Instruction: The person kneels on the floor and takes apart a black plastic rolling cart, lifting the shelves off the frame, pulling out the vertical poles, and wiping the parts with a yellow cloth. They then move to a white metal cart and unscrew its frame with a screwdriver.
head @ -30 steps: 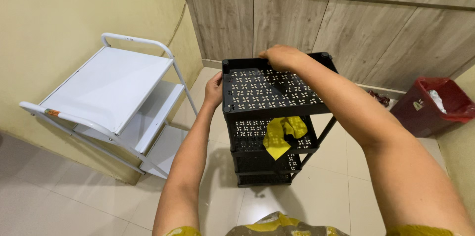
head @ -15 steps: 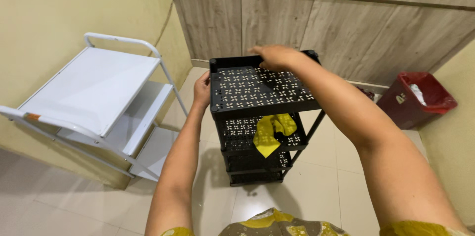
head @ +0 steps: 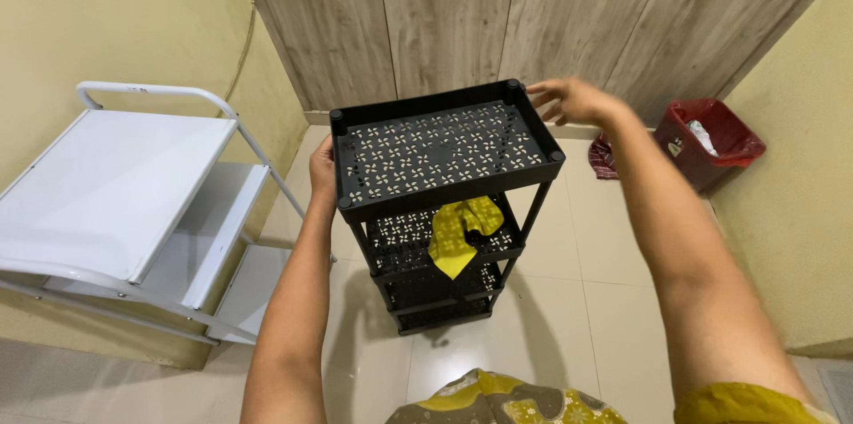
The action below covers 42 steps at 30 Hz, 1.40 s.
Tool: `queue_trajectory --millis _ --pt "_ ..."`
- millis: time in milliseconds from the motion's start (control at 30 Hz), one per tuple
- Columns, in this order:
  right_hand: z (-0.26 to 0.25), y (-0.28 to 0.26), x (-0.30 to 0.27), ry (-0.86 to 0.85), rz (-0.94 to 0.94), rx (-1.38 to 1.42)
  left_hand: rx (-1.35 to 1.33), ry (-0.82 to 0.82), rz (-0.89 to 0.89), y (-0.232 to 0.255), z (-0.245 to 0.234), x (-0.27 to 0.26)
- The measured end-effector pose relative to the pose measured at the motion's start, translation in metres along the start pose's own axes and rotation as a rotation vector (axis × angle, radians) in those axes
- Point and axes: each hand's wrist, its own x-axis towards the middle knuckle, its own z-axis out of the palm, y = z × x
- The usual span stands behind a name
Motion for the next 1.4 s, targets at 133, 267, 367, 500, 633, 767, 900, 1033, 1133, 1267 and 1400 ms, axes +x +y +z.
queue_trajectory --millis 133,267,367,500,633,767,900,1033,1133,1267,1400 --pt "0.048 0.035 0.017 0.102 -0.155 0.340 0.049 0.008 0.002 0.006 0.001 0.001" --pt "0.072 0.068 0.047 0.192 -0.342 0.555 0.023 0.018 -0.049 0.001 0.004 0.004" --pt "0.078 0.085 0.062 0.227 -0.390 0.542 -0.032 0.026 -0.104 -0.004 0.003 0.004" --pt "0.080 0.089 0.067 0.228 -0.301 0.729 -0.026 -0.005 -0.058 -0.007 0.002 0.004" --pt "0.083 0.076 0.054 0.296 -0.336 0.665 -0.062 0.004 -0.069 -0.012 0.002 0.004" --pt "0.081 0.059 0.040 0.339 -0.441 0.669 -0.008 -0.003 -0.059 -0.017 0.000 0.009" --pt "0.078 0.055 0.042 0.337 -0.514 0.524 -0.121 -0.032 -0.071 -0.017 0.000 0.010" --pt "0.078 0.064 0.056 0.292 -0.400 0.785 -0.213 0.010 -0.145 -0.015 0.006 0.007" --pt "0.078 0.067 0.059 0.306 -0.449 0.706 -0.227 0.017 -0.153 -0.015 0.008 0.007" --pt "0.077 0.063 0.046 0.346 -0.406 0.540 -0.337 0.015 -0.246 -0.020 0.005 0.012" --pt "0.077 0.049 0.034 0.355 -0.386 0.521 -0.387 0.020 -0.329 -0.034 -0.003 0.012"
